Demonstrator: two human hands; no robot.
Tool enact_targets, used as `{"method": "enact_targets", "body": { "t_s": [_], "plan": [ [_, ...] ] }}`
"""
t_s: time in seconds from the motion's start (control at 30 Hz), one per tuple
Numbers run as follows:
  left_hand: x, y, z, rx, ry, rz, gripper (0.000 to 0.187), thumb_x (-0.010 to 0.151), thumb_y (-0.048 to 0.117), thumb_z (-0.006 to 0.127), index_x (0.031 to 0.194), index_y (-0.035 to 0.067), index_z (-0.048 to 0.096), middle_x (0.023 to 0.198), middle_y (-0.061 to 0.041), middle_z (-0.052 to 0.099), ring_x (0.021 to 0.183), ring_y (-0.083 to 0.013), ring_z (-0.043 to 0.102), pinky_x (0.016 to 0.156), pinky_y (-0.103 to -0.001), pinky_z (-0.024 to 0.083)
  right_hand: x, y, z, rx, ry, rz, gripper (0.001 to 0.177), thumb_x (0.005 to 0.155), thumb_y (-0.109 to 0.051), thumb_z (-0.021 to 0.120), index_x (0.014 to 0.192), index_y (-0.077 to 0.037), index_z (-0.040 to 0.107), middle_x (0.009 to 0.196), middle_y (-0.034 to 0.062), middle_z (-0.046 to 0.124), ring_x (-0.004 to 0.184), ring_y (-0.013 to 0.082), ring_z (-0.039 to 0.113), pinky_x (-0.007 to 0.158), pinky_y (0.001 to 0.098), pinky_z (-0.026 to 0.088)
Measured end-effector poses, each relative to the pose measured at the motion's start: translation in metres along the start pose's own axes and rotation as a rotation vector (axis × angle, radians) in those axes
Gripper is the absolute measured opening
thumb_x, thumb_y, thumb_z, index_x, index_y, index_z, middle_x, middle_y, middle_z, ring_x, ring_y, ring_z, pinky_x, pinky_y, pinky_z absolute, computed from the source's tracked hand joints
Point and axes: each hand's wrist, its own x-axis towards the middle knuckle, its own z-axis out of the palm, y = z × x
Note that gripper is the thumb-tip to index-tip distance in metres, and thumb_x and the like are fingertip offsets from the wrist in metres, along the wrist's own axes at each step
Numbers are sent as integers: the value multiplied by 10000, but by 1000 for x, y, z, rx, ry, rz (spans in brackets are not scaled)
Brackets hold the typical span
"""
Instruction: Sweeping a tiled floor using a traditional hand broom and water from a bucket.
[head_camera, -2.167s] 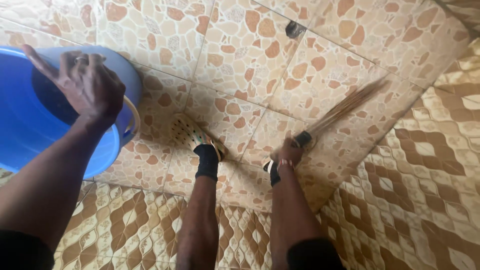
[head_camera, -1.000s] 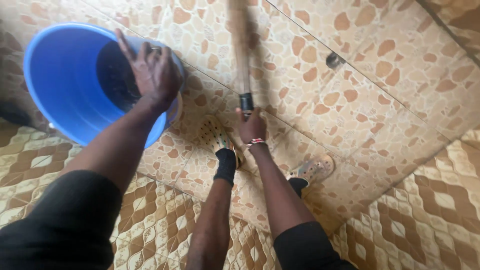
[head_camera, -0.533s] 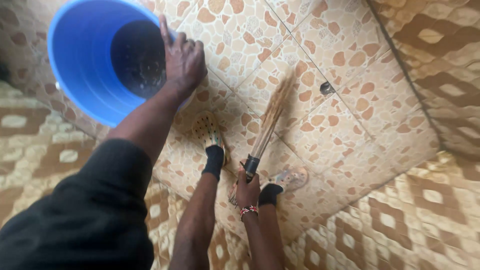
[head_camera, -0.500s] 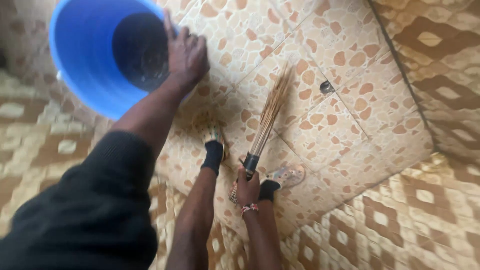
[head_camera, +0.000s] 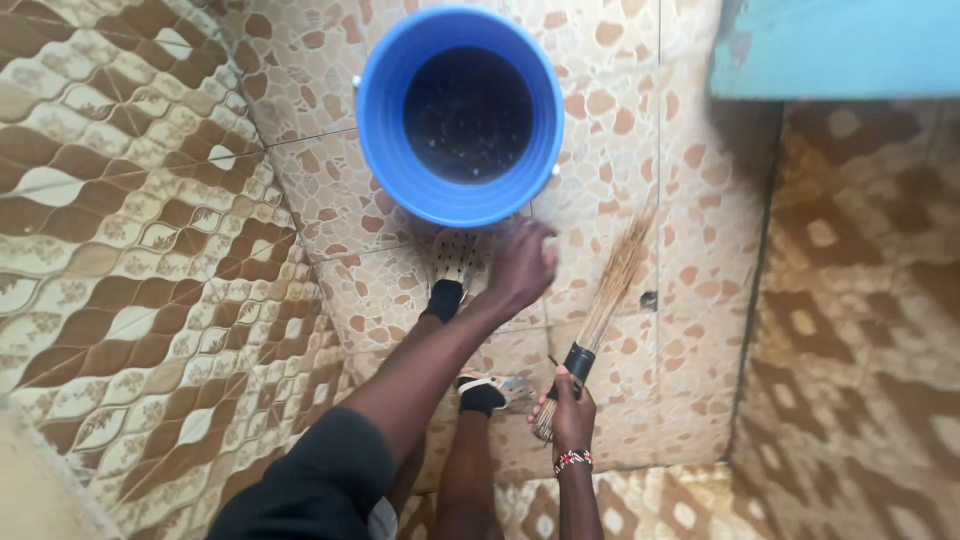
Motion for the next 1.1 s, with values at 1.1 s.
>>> {"method": "enact_targets", "body": {
  "t_s": [1.1],
  "plan": [
    [73, -179, -77, -747, 328, -1239, 717, 755, 424, 914, 1304, 35, 667, 1132, -104, 729, 899, -262, 705, 686, -429, 482, 3, -338, -5, -774, -98, -138, 461, 897, -439, 724, 1010, 1, 650, 617, 91, 629, 449, 200, 633, 419, 351, 500]
  ]
}}
